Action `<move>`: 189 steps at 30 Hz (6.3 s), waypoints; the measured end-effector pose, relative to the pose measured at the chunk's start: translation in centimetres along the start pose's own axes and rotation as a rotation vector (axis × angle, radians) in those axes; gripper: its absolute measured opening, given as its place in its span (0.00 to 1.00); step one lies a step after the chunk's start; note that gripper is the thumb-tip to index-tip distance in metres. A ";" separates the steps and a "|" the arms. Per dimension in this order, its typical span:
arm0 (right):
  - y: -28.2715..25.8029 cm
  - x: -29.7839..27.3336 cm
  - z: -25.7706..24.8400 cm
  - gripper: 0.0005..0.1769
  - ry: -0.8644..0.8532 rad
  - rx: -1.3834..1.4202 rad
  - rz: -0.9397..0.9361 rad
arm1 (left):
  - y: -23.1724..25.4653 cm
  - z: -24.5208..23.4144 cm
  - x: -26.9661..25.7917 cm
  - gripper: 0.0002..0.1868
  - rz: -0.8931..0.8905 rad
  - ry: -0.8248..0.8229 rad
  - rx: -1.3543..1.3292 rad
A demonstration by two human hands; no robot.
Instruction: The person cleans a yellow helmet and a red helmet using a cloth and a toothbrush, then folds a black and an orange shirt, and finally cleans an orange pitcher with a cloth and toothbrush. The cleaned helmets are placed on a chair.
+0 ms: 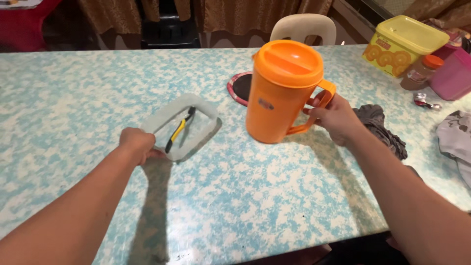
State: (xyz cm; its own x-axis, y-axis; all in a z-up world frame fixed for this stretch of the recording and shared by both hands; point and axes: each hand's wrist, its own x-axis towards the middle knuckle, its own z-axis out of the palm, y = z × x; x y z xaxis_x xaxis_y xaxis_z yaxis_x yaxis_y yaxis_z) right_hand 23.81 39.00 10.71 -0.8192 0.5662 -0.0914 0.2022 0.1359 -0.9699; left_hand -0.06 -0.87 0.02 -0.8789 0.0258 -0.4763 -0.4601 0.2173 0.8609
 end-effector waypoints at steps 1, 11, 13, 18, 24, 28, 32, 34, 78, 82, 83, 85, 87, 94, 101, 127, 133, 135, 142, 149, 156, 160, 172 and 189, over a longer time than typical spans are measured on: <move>-0.2 0.3 0.2 0.17 -0.038 -0.046 0.024 | -0.2 -0.8 0.0 0.14 -0.001 0.006 -0.003; 7.5 0.5 -8.9 0.42 0.039 -0.563 -0.001 | 1.6 0.4 -2.9 0.43 0.110 0.262 0.472; 11.2 -1.3 -10.8 0.42 0.228 -1.058 0.030 | 3.1 3.0 -4.5 0.49 0.291 0.332 0.585; 14.8 -1.0 -15.4 0.31 0.022 -0.729 0.129 | 10.1 13.8 -10.0 0.51 1.040 0.023 0.360; 16.6 0.2 -30.2 0.19 0.506 -0.461 0.054 | 17.2 21.6 -15.8 0.71 1.145 -0.366 0.528; 19.7 -1.5 -41.4 0.34 0.858 -1.025 0.195 | 18.3 24.3 -18.0 0.66 0.937 -0.265 0.691; 21.7 -1.9 -45.7 0.60 0.693 -1.018 0.577 | 16.2 27.5 -19.7 0.60 0.888 -0.094 0.674; 20.8 -0.8 -44.9 0.42 0.581 -0.968 0.497 | 15.5 28.3 -19.7 0.61 0.923 -0.081 0.673; -6.0 6.4 -9.9 0.18 -0.049 -0.913 -1.190 | 19.9 33.3 -10.6 0.25 0.789 -0.319 0.615; -2.9 6.4 -7.8 0.12 0.078 -0.733 -1.048 | 19.3 33.9 -10.7 0.24 0.790 -0.156 0.608; -2.4 6.2 -7.6 0.09 0.082 -0.689 -1.044 | 19.1 34.1 -10.8 0.24 0.752 -0.127 0.606; -1.8 5.8 -7.3 0.05 0.074 -0.645 -1.027 | 18.8 34.3 -10.9 0.27 0.756 -0.105 0.544; -2.0 5.3 -6.9 0.05 0.040 -0.649 -1.006 | 18.2 34.2 -11.4 0.27 0.729 -0.036 0.477; -4.7 4.2 -5.2 0.09 0.184 -0.315 -0.819 | 12.9 32.3 -17.7 0.37 0.520 0.008 0.333; -7.6 6.8 -5.2 0.17 -0.129 -0.498 -0.690 | 14.1 29.6 -19.7 0.33 0.613 0.011 0.326; -7.9 9.8 -8.3 0.14 -0.250 -0.892 -0.893 | 13.4 29.0 -18.4 0.26 0.730 -0.040 0.153; -10.3 9.9 -6.8 0.22 -0.242 -0.366 -0.254 | 14.1 29.6 -18.8 0.27 0.743 -0.036 0.199; -10.2 11.0 -5.5 0.23 -0.138 -0.286 -0.345 | 14.0 29.3 -18.7 0.27 0.757 -0.024 0.191; -8.3 14.3 -5.6 0.15 -0.090 -1.144 -1.189 | 13.9 29.6 -18.8 0.27 0.759 -0.054 0.180; -11.0 12.9 -6.6 0.18 -0.405 -0.851 -0.428 | 14.0 29.7 -18.8 0.27 0.749 -0.040 0.198; -11.6 13.6 -6.3 0.16 -0.336 -0.868 -0.473 | 13.9 29.5 -18.8 0.27 0.796 -0.039 0.189; -8.9 14.3 -9.7 0.19 -0.366 -0.386 -0.170 | 13.0 29.2 -18.7 0.26 0.806 -0.040 0.176; 1.0 15.5 -12.7 0.30 -0.032 -1.126 -0.366 | 12.9 22.2 -19.2 0.21 0.659 0.034 -0.222; 6.1 10.9 23.5 0.13 -0.767 -0.939 -0.827 | 8.4 -4.7 -24.6 0.21 0.431 0.328 0.001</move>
State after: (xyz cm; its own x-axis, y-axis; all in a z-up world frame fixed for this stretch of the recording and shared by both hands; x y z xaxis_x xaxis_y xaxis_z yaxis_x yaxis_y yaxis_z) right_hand 3.50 26.96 -1.50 -0.8903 -0.4550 0.0193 -0.4350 0.8371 -0.3318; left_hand 17.11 -4.23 19.79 -0.9811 -0.1936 0.0015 -0.0489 0.2551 0.9657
